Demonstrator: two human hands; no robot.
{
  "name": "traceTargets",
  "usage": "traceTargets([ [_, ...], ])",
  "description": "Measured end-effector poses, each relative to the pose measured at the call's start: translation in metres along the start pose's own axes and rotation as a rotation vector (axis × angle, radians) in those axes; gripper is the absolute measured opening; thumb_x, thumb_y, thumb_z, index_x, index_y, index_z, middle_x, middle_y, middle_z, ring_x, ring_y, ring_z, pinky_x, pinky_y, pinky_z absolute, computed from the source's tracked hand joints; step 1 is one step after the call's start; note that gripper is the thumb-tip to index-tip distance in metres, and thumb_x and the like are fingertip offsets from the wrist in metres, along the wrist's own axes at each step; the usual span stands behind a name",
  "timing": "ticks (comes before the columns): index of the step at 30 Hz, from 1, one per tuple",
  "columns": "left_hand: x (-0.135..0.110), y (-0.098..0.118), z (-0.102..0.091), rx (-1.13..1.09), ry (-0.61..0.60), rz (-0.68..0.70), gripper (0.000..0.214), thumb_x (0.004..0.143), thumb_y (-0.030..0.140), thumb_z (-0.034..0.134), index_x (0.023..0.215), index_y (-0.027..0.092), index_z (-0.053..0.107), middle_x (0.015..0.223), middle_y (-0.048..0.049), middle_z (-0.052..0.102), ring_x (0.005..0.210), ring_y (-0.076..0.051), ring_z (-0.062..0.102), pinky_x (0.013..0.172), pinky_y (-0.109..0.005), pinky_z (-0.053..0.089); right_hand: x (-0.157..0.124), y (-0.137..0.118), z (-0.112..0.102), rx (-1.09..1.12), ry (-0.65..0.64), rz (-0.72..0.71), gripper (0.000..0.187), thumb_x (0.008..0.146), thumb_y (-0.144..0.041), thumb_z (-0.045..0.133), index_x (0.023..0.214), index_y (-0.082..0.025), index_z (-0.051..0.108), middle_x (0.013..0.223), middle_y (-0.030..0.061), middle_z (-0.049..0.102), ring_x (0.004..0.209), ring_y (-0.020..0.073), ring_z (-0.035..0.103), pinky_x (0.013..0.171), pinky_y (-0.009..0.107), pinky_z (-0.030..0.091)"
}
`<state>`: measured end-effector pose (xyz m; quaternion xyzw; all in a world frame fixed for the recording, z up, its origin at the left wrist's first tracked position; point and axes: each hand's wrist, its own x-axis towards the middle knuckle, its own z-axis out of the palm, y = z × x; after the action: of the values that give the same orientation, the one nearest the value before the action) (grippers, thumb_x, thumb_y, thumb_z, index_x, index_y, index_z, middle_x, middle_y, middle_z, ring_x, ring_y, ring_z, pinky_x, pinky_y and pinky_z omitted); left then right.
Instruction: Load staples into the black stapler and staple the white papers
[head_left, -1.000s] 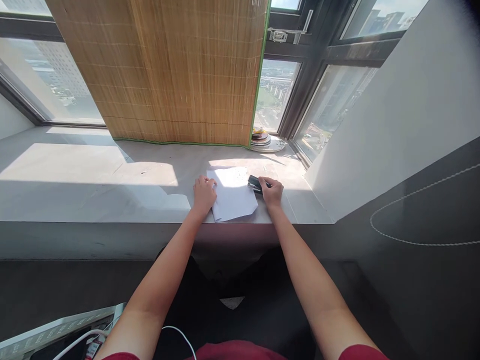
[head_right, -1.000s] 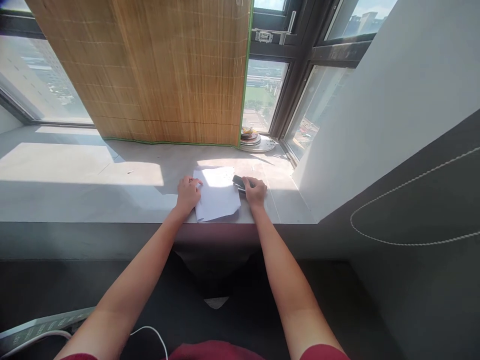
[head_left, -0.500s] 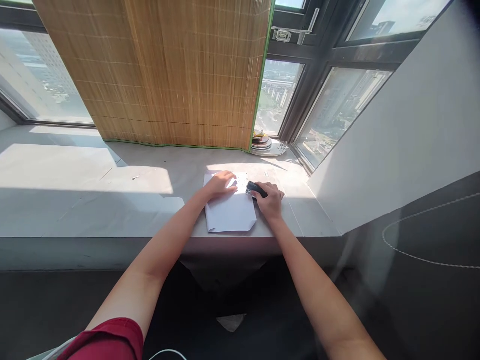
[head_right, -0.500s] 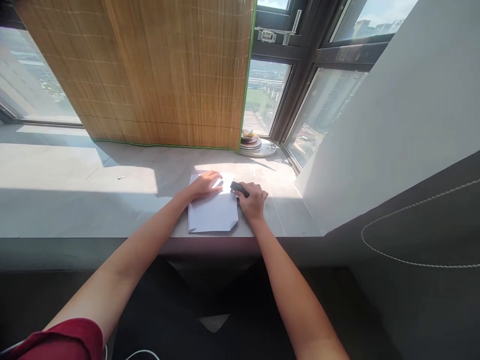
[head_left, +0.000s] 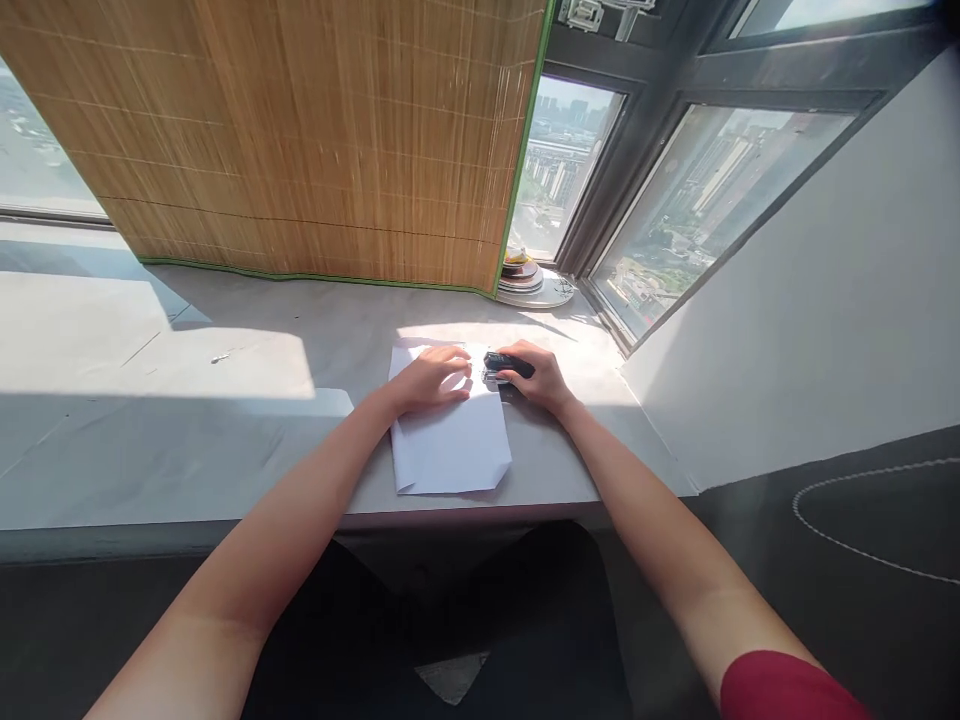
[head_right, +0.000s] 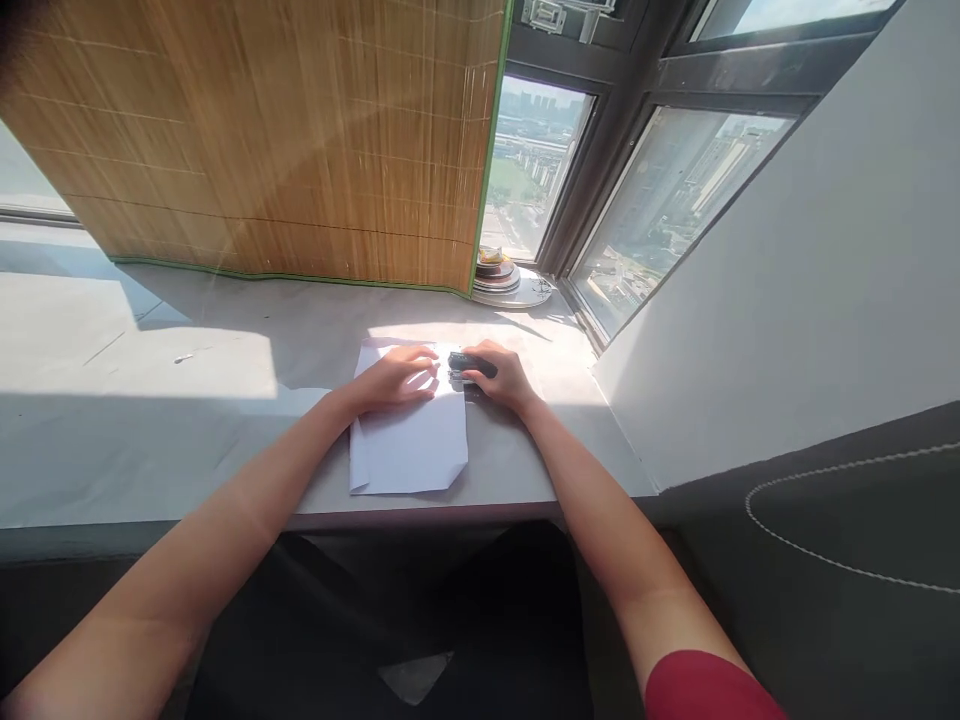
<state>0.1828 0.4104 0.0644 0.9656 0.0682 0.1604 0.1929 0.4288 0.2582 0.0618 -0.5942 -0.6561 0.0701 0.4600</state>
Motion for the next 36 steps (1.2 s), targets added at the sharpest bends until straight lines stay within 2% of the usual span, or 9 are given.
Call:
traceTargets([
  [2, -0.001, 0.004, -0.007, -0.084, -0.089, 0.052, 0.029, 0.102, 0.042, 0.063, 0.123, 0.033, 0.079, 0.154, -0.0044, 0.065, 0.144, -0.032, 0.058, 0.124, -0.05, 0.043, -0.002, 0.002, 0.001, 0.003, 0.003, 0.006, 0.034, 0.087, -0.046, 0.08, 0.115, -0.027, 0.084, 0.109, 0.0058, 0.081, 0.099, 0.0262, 0.073, 0.094, 0.044, 0.06],
  [5, -0.002, 0.009, -0.012, -0.16, -0.164, 0.013, 0.033, 0.1, 0.041, 0.067, 0.131, 0.04, 0.079, 0.156, 0.0, 0.065, 0.15, -0.033, 0.055, 0.127, -0.051, 0.042, -0.003, 0.003, 0.002, 0.009, 0.029, 0.006, 0.034, 0.089, -0.048, 0.081, 0.116, -0.029, 0.086, 0.106, 0.0055, 0.081, 0.095, 0.0252, 0.073, 0.091, 0.043, 0.061],
  [10, -0.001, 0.008, -0.005, -0.146, -0.121, 0.011, 0.034, 0.094, 0.043, 0.079, 0.127, 0.047, 0.08, 0.159, 0.0045, 0.063, 0.154, -0.034, 0.051, 0.13, -0.054, 0.038, -0.002, 0.001, -0.002, 0.009, -0.005, 0.002, 0.034, 0.094, -0.055, 0.076, 0.116, -0.031, 0.087, 0.107, 0.0061, 0.08, 0.096, 0.025, 0.074, 0.091, 0.043, 0.062],
  [13, -0.001, 0.008, 0.001, -0.127, -0.165, 0.04, 0.041, 0.096, 0.048, 0.075, 0.137, 0.047, 0.075, 0.168, 0.0048, 0.054, 0.162, -0.036, 0.04, 0.134, -0.058, 0.027, -0.001, -0.002, -0.003, -0.001, -0.034, -0.008, 0.035, 0.1, -0.056, 0.069, 0.12, -0.032, 0.086, 0.108, 0.0058, 0.08, 0.098, 0.025, 0.073, 0.093, 0.043, 0.062],
  [16, 0.001, 0.011, 0.003, -0.138, -0.229, 0.02, 0.041, 0.102, 0.049, 0.065, 0.142, 0.048, 0.071, 0.171, 0.0075, 0.049, 0.166, -0.034, 0.032, 0.136, -0.058, 0.021, -0.001, -0.002, -0.001, 0.0, -0.014, -0.036, 0.032, 0.101, -0.052, 0.068, 0.12, -0.033, 0.086, 0.105, 0.0056, 0.08, 0.098, 0.025, 0.073, 0.092, 0.043, 0.062],
  [22, 0.001, 0.007, 0.009, -0.159, -0.204, -0.117, 0.041, 0.088, 0.057, 0.08, 0.125, 0.042, 0.079, 0.159, 0.0032, 0.062, 0.156, -0.035, 0.047, 0.127, -0.049, 0.039, -0.002, -0.004, 0.004, -0.024, 0.001, -0.04, 0.028, 0.102, -0.041, 0.066, 0.121, -0.034, 0.086, 0.105, 0.0055, 0.078, 0.1, 0.0255, 0.071, 0.096, 0.046, 0.061],
  [27, 0.001, 0.007, 0.009, -0.138, -0.203, -0.116, 0.043, 0.088, 0.058, 0.079, 0.128, 0.041, 0.078, 0.164, 0.0026, 0.058, 0.155, -0.036, 0.048, 0.128, -0.051, 0.037, -0.003, -0.007, 0.007, -0.043, 0.02, -0.056, 0.026, 0.102, -0.034, 0.066, 0.119, -0.034, 0.086, 0.1, 0.0053, 0.077, 0.097, 0.025, 0.069, 0.094, 0.046, 0.061],
  [31, 0.003, 0.012, 0.006, -0.128, -0.207, -0.021, 0.045, 0.097, 0.056, 0.071, 0.141, 0.044, 0.073, 0.171, 0.0044, 0.05, 0.161, -0.037, 0.04, 0.135, -0.055, 0.026, -0.003, -0.008, 0.01, -0.09, 0.03, -0.109, 0.028, 0.103, -0.028, 0.063, 0.118, -0.032, 0.086, 0.097, 0.0062, 0.075, 0.093, 0.0239, 0.067, 0.092, 0.047, 0.06],
  [36, 0.003, 0.013, 0.002, -0.045, -0.309, 0.044, 0.052, 0.107, 0.058, 0.056, 0.158, 0.047, 0.058, 0.182, 0.0058, 0.03, 0.169, -0.034, 0.023, 0.138, -0.06, 0.005, -0.003, -0.01, 0.012, -0.098, 0.024, -0.087, 0.027, 0.102, -0.026, 0.065, 0.114, -0.032, 0.087, 0.096, 0.0067, 0.074, 0.092, 0.0243, 0.067, 0.087, 0.046, 0.058],
])
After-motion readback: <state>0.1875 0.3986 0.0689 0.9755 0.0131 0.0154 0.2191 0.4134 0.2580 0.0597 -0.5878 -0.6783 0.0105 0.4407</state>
